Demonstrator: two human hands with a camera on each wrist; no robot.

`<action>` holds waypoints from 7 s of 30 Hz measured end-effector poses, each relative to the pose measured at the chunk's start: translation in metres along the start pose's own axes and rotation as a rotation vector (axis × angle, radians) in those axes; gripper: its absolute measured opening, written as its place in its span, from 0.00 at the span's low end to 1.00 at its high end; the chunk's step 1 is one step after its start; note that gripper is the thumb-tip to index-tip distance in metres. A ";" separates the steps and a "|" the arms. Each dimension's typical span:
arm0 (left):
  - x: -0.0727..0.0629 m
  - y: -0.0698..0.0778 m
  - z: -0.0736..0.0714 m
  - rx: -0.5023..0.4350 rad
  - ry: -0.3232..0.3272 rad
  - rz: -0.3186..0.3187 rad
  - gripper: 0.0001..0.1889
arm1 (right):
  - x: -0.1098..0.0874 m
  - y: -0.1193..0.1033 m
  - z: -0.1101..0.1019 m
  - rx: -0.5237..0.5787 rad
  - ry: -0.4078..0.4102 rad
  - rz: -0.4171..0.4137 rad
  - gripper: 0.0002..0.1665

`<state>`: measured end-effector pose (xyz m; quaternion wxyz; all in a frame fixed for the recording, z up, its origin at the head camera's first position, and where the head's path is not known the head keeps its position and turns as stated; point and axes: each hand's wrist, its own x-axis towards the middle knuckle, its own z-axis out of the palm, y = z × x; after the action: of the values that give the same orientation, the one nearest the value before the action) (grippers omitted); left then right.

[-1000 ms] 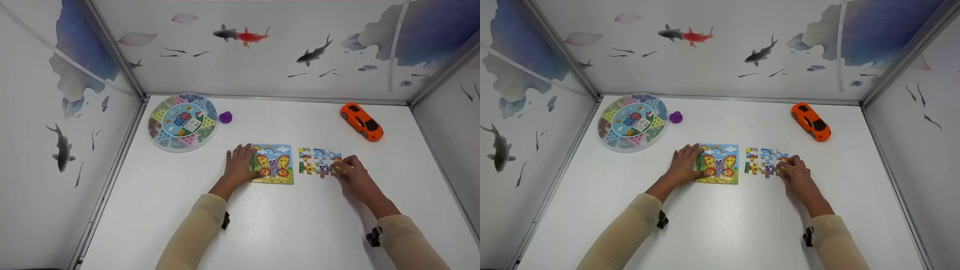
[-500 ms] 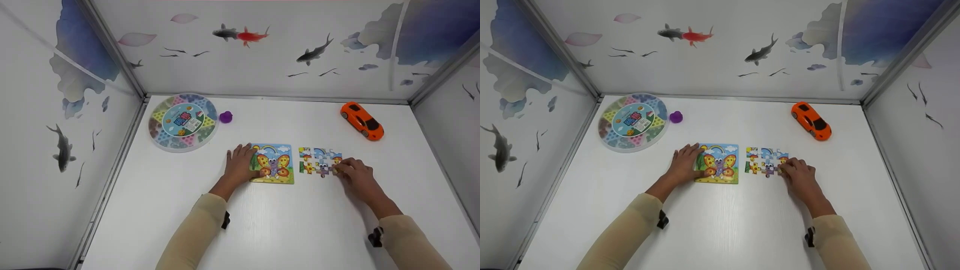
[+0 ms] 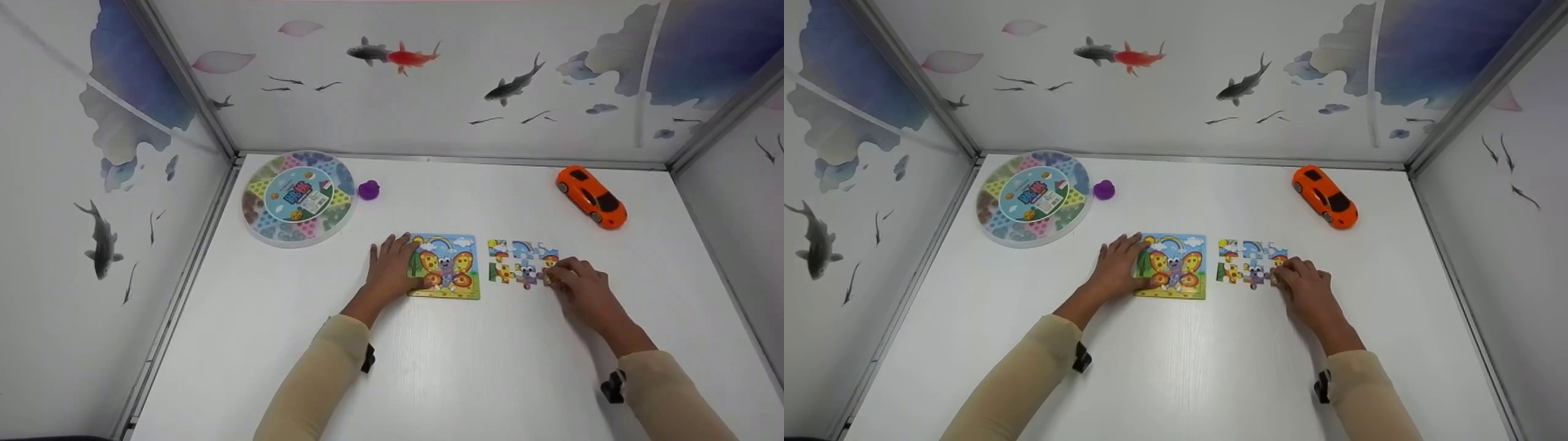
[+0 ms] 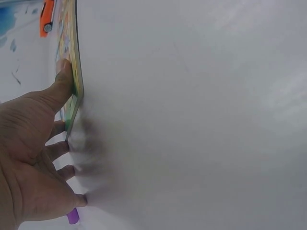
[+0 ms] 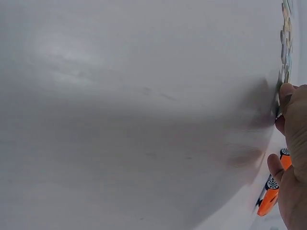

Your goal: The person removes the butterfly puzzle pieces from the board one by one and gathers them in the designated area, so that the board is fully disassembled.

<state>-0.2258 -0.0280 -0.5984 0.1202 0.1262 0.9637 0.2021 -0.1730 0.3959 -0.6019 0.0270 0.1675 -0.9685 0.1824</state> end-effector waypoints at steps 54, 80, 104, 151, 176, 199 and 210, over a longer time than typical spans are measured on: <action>-0.007 -0.003 -0.012 0.048 -0.076 0.050 0.62 | 0.105 -0.181 0.070 0.014 -0.173 -0.236 0.18; -0.008 -0.002 -0.018 0.093 -0.135 0.081 0.63 | 0.118 -0.208 0.063 -0.008 -0.334 -0.193 0.27; -0.008 -0.006 -0.015 0.089 -0.100 0.103 0.63 | 0.118 -0.215 0.068 -0.043 -0.301 -0.186 0.33; -0.008 -0.006 -0.015 0.100 -0.126 0.083 0.66 | 0.105 -0.182 0.053 0.059 -0.167 -0.318 0.13; -0.012 -0.004 -0.017 0.021 -0.131 0.078 0.67 | 0.045 -0.111 0.025 0.057 -0.165 -0.180 0.14; -0.009 -0.007 -0.013 0.036 -0.124 0.087 0.67 | 0.020 -0.086 0.019 0.044 -0.171 -0.161 0.14; -0.010 -0.009 -0.013 0.024 -0.134 0.075 0.67 | 0.020 -0.087 0.018 0.058 -0.190 -0.172 0.13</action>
<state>-0.2219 -0.0434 -0.5886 0.1753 0.1769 0.9505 0.1860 -0.1632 0.3072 -0.5862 -0.0542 0.2671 -0.9431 0.1905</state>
